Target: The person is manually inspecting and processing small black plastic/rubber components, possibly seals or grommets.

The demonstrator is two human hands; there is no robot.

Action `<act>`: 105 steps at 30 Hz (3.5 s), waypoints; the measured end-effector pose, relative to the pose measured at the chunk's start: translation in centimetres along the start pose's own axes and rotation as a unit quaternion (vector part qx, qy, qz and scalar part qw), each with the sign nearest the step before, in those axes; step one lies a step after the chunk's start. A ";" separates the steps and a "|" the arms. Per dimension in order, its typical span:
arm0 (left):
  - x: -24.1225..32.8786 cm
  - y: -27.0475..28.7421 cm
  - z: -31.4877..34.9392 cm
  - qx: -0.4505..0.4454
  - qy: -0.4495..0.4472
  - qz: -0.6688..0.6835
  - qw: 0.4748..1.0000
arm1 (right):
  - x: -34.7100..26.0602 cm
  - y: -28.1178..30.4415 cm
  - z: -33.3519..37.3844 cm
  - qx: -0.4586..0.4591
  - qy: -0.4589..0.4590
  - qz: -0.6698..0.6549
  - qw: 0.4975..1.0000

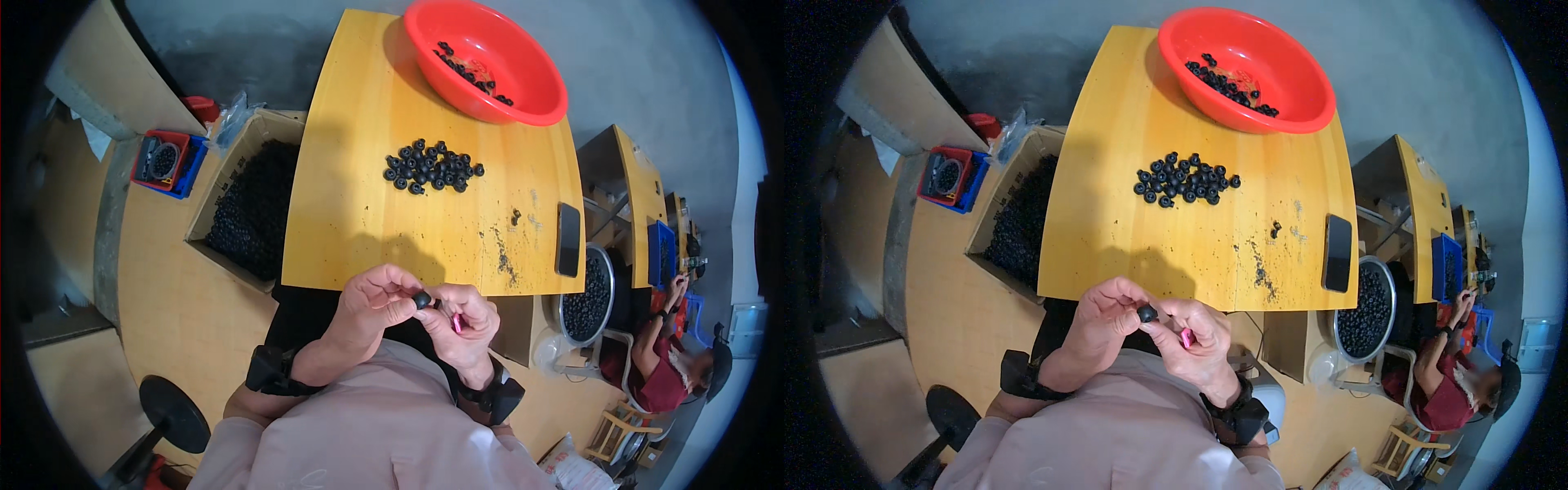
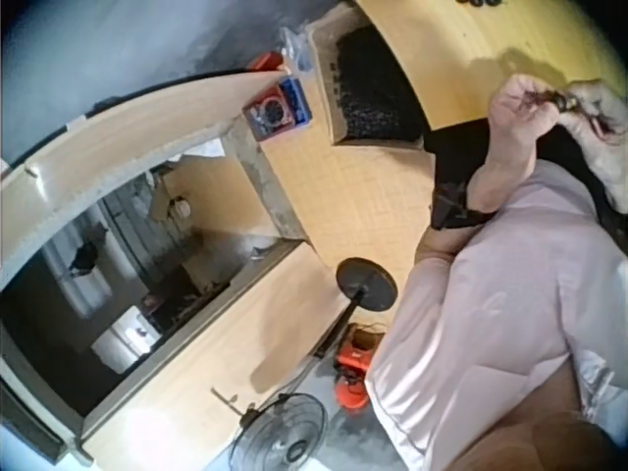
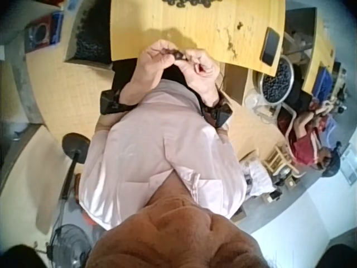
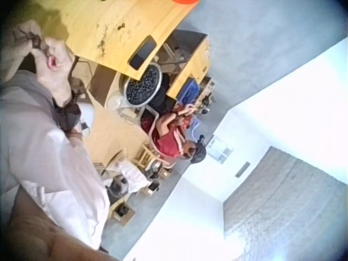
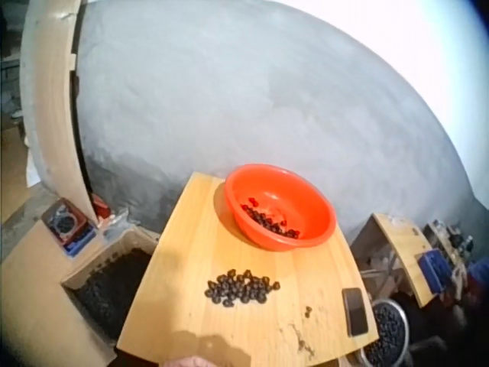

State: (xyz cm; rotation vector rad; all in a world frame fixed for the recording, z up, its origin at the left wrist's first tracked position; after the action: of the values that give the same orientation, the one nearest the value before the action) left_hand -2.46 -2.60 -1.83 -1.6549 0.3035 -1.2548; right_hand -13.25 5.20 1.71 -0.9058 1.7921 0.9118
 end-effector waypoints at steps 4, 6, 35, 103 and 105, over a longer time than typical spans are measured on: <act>-0.4 -0.8 0.3 -0.026 0.029 0.003 0.999 | -0.2 0.9 0.7 -0.022 0.024 -0.033 0.999; -0.4 -1.3 0.4 -0.035 0.036 -0.005 0.999 | -0.6 1.3 1.0 -0.021 -0.034 -0.116 0.992; -0.5 -2.7 1.4 -0.143 0.114 -0.040 0.982 | -1.2 2.5 2.5 -0.094 -0.040 -0.196 0.975; 3.7 0.9 1.9 -0.046 0.108 -0.075 0.990 | 0.8 0.9 -3.8 0.011 -0.101 0.004 0.995; 5.8 3.4 2.0 0.063 -0.049 -0.128 0.989 | 3.5 4.1 -5.9 0.072 -0.129 0.096 0.984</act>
State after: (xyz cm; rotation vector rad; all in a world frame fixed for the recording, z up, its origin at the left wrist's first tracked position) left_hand 2.86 -7.11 -1.12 -1.6761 -0.0502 -1.3464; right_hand -20.22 1.30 1.15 -0.5051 1.7140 0.9587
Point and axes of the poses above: each hand's wrist, its own z-axis away from the middle knuckle, its own y-axis out of the back of the hand, x = y × z, the point moved 2 cm from there along -z, towards the middle knuckle, and after that the axes turned 5 degrees about -x, right-handed, at the moved point
